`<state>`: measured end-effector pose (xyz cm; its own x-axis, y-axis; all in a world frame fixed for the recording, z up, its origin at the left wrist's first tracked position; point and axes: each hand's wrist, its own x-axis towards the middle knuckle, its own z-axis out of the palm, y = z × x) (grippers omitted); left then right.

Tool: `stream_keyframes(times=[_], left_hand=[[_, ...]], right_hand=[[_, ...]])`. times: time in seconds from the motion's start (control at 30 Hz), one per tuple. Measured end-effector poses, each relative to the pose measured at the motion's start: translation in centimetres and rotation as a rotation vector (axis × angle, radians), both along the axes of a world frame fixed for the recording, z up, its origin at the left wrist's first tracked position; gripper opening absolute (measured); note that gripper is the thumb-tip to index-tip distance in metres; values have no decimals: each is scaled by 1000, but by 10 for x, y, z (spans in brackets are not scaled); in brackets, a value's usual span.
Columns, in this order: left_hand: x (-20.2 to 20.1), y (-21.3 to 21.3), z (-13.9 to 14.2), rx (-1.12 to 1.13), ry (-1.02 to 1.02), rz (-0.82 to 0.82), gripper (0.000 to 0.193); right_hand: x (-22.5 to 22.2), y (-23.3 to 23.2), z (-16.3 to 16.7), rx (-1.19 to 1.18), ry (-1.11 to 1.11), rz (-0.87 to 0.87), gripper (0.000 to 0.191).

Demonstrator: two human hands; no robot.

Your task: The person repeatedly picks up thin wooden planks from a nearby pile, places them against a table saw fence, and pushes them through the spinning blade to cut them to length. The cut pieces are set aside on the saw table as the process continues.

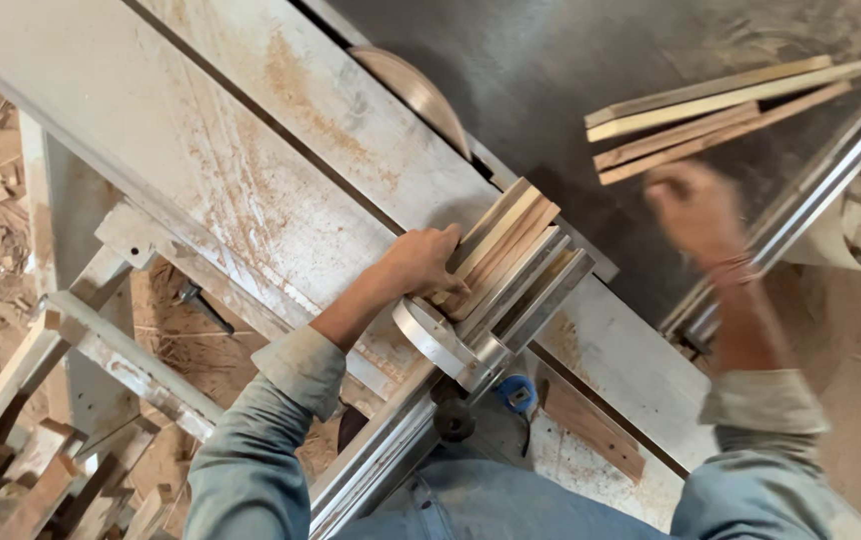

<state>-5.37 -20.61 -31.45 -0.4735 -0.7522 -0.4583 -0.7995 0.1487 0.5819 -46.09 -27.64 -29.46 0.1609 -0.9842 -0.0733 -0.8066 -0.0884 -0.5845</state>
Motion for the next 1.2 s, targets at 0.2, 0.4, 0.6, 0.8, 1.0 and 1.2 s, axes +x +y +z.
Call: stream_keyframes(times=[0.2,0.4,0.6,0.8,1.0,1.2], left_hand=[[-3,-2,15,2,75,60,56],[31,-8,31,326,366,150,62],[48,11,41,376,588,222,76],[43,20,70,358,774,161,73],[24,44,107,23,641,39,60],[18,44,116,99,671,131,58]], right_hand=[[101,40,-16,336,-468,36,34],[135,68,19,-50,-512,98,32],[231,107,32,-82,-1194,-316,67],[219,94,40,-240,-1023,-426,51],[50,101,68,-614,-549,-736,51],[-100,100,47,-437,-225,-878,90]])
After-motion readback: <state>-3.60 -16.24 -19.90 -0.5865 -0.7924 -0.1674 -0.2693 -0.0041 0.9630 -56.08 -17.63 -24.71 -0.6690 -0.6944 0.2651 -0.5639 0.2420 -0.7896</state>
